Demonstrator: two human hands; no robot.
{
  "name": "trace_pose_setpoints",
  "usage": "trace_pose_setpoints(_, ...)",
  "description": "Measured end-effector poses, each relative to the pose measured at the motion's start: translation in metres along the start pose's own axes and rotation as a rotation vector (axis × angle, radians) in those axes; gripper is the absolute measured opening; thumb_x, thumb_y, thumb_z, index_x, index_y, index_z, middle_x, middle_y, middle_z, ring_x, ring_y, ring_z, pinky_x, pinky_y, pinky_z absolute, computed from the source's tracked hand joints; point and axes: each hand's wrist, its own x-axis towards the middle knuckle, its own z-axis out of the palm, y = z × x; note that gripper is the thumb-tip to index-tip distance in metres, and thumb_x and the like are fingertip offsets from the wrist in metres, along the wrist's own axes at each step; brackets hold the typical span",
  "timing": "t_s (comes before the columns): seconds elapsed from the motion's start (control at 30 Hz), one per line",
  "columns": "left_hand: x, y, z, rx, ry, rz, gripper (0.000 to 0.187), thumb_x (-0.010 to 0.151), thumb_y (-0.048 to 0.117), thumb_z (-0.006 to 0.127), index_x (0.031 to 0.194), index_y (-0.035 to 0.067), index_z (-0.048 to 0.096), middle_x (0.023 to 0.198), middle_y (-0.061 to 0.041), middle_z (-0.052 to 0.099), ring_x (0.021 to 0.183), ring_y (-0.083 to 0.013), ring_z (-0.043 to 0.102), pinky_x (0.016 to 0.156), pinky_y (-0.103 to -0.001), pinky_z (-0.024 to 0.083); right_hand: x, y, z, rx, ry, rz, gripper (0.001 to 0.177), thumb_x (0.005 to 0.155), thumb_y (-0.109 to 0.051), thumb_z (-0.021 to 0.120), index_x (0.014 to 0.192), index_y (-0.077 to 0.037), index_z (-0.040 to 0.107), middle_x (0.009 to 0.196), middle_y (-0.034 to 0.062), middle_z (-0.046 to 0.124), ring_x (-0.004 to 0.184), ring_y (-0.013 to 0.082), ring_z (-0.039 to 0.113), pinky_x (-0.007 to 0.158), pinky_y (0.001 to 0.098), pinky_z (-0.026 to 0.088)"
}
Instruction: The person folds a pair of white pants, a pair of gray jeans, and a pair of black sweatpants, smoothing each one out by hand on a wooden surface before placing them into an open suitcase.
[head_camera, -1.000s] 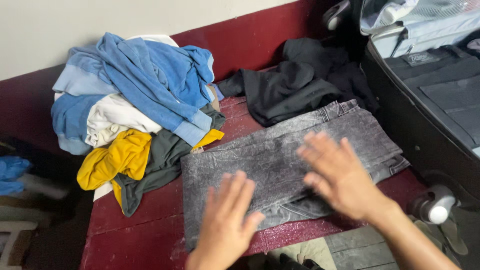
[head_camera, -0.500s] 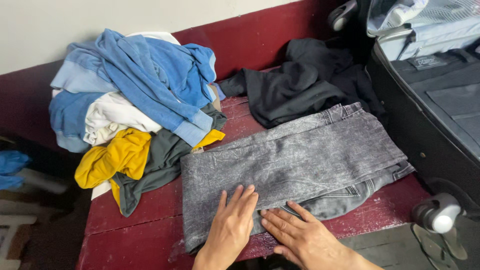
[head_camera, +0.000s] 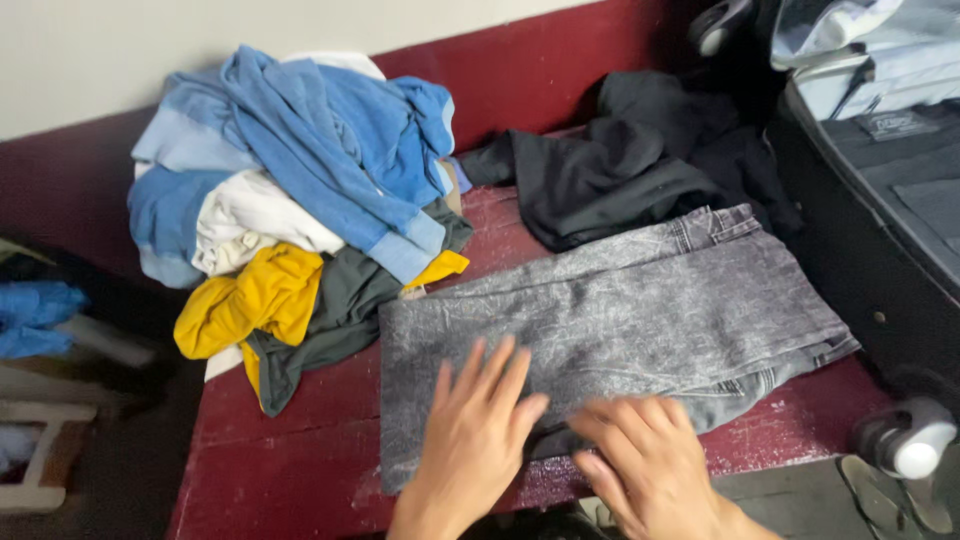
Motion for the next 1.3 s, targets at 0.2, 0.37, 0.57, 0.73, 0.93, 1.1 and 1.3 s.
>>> trace_pose_setpoints(0.2, 0.031, -0.025, 0.015, 0.231, -0.323, -0.352, 0.073, 0.099, 0.055, 0.043, 0.162, 0.022, 0.027, 0.172, -0.007, 0.01, 0.157, -0.0358, 0.006, 0.112, -0.075, 0.006, 0.06, 0.028, -0.011, -0.494, 0.044, -0.021, 0.062, 0.09, -0.043, 0.046, 0.144, -0.013, 0.046, 0.155, 0.008, 0.037, 0.141, 0.0345, 0.032, 0.103, 0.065, 0.028)
trace_pose_setpoints(0.37, 0.015, -0.078, -0.019, 0.282, -0.368, -0.649, 0.078, 0.098, 0.057, 0.036, 0.165, 0.023, 0.016, 0.171, 0.005, -0.004, 0.154, -0.0365, -0.005, 0.109, -0.077, 0.003, 0.053, 0.071, -0.037, -0.463, -0.107, 0.134, 0.066, 0.095, -0.044, 0.042, 0.154, -0.016, 0.037, 0.166, 0.0064, 0.029, 0.149, 0.0341, 0.024, 0.109, 0.0604, 0.026)
trace_pose_setpoints(0.57, 0.05, -0.005, 0.032, 0.437, -0.321, -0.456, 0.071, 0.101, 0.055, 0.043, 0.157, 0.014, 0.027, 0.17, -0.01, 0.01, 0.155, -0.0414, 0.006, 0.111, -0.079, 0.006, 0.096, 0.029, -0.022, -0.598, -0.349, 0.179, 0.053, 0.104, -0.056, 0.04, 0.146, -0.023, 0.042, 0.166, 0.0065, 0.029, 0.156, 0.0324, 0.024, 0.117, 0.0672, 0.022)
trace_pose_setpoints(0.73, 0.04, -0.013, 0.02, 0.319, -0.474, -0.467, 0.071, 0.098, 0.056, 0.042, 0.161, 0.028, 0.023, 0.173, 0.0, 0.007, 0.153, -0.0391, 0.001, 0.105, -0.083, 0.004, 0.093, 0.082, -0.036, -0.485, -0.09, -0.032, 0.072, 0.094, -0.055, 0.044, 0.154, -0.016, 0.034, 0.162, 0.012, 0.028, 0.148, 0.0324, 0.025, 0.106, 0.0738, 0.021)
trace_pose_setpoints(0.93, 0.022, -0.059, 0.015, 0.44, -0.088, -0.522, 0.078, 0.096, 0.052, 0.045, 0.155, 0.002, 0.029, 0.168, -0.013, 0.015, 0.154, -0.0389, 0.009, 0.105, -0.08, 0.004, 0.078, 0.118, -0.022, -0.588, -0.057, 0.249, 0.081, 0.092, -0.057, 0.04, 0.16, -0.016, 0.026, 0.167, 0.0194, 0.016, 0.148, 0.04, 0.016, 0.107, 0.0761, 0.014)
trace_pose_setpoints(1.1, 0.058, 0.045, 0.064, 0.0, -0.284, -0.035, 0.077, 0.096, 0.052, 0.05, 0.153, 0.002, 0.037, 0.163, -0.011, 0.023, 0.153, -0.0445, 0.006, 0.113, -0.074, 0.0, 0.086, 0.107, -0.016, -0.592, -0.193, -0.066, 0.078, 0.095, -0.054, 0.038, 0.162, -0.018, 0.022, 0.171, 0.0138, 0.011, 0.154, 0.0466, 0.01, 0.107, 0.0793, 0.014)
trace_pose_setpoints(1.3, 0.04, -0.028, 0.025, 0.254, -0.339, -0.391, 0.072, 0.099, 0.05, 0.041, 0.162, 0.02, 0.022, 0.174, -0.007, 0.009, 0.155, -0.0382, 0.001, 0.111, -0.072, 0.001, 0.079, 0.132, -0.038, -0.654, -0.216, 0.196, 0.081, 0.092, -0.06, 0.037, 0.163, -0.022, 0.021, 0.168, 0.017, 0.014, 0.15, 0.041, 0.012, 0.11, 0.074, 0.016)
